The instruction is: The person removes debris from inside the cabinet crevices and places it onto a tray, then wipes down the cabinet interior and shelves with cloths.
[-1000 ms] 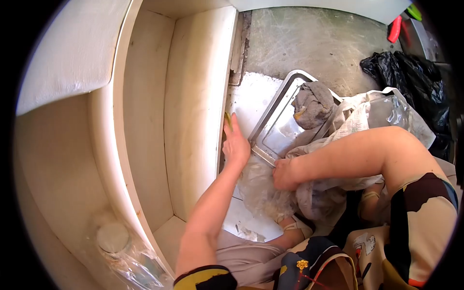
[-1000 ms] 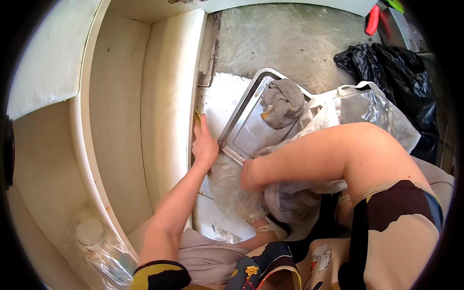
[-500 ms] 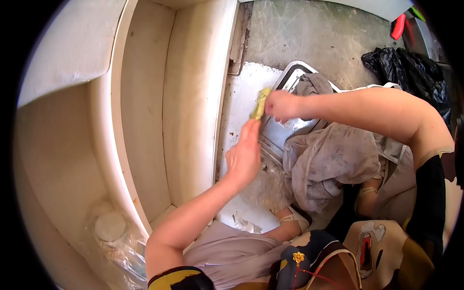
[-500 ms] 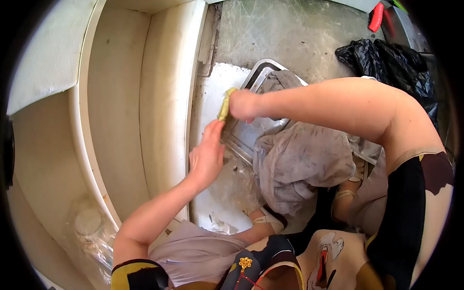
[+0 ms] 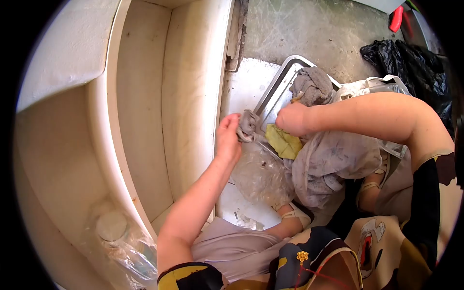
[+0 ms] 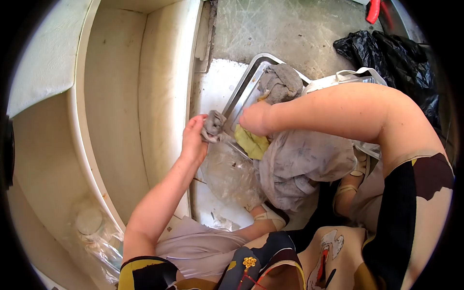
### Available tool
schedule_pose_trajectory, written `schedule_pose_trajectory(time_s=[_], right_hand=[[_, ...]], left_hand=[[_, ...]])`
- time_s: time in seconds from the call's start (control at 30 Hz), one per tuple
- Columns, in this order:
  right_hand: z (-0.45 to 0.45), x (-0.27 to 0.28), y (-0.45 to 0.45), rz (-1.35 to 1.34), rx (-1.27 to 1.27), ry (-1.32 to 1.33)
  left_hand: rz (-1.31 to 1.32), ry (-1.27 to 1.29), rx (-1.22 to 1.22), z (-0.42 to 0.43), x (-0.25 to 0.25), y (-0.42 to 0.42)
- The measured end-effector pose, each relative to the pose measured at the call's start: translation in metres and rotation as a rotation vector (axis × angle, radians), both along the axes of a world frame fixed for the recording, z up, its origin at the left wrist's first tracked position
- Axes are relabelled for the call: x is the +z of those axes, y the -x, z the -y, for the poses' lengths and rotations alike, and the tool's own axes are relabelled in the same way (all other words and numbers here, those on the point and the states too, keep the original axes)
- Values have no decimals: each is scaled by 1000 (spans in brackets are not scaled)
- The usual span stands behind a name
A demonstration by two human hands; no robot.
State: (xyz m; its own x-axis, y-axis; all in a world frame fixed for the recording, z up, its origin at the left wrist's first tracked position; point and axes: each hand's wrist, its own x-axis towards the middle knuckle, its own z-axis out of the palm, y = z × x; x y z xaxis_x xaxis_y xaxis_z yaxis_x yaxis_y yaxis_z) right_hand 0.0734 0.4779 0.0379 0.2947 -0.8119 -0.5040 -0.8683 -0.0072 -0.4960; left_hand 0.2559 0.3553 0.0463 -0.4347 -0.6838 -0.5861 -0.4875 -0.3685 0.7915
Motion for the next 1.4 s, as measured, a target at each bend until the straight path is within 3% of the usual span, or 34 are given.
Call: schedule_pose_trajectory(time_s=[0.1,0.27,0.33,0.37,0.4,0.47,0.5,0.63,0.8,0.87,0.93,1.03,1.2,1.27,1.33,1.4], right_hand=[[1,2,4,-1,94,24],[1,-2,5,40,91,76],[1,6,6,37,83,86],[1,13,7,32,129,86],[2,18,9,29,174,84],[4,12,12,45,165,127],[6,6,14,41,141,252],[7,7,39,-5,138,629],[8,-2,62,-53,92,613],[4,-11,65,-10,64,566],[1,-16,64,-18,50,607],[1,-22,64,-58,43,592],[2,-24,63,-71,25,515],[2,-25,65,-86,31,488],[5,-27,66,-79,51,435],[7,-30,67,-81,51,413]], left_hand=[[-260,-262,356,15,5,19],[-459,-11,76,23,13,58],[71,736,-396,29,-7,58],[213,1120,-484,27,-28,55],[205,1127,-482,17,-25,61],[445,1152,-592,-3,-10,72],[436,1048,-652,-2,-12,77],[434,1037,-571,24,-60,76],[335,860,-220,35,-85,89],[268,1169,-95,26,-94,100],[288,1225,-139,40,-101,107],[277,924,-240,84,-103,114],[344,966,-186,87,-107,125],[533,992,-231,70,-94,131],[555,1013,-202,44,-77,134],[784,975,-137,31,-73,129]])
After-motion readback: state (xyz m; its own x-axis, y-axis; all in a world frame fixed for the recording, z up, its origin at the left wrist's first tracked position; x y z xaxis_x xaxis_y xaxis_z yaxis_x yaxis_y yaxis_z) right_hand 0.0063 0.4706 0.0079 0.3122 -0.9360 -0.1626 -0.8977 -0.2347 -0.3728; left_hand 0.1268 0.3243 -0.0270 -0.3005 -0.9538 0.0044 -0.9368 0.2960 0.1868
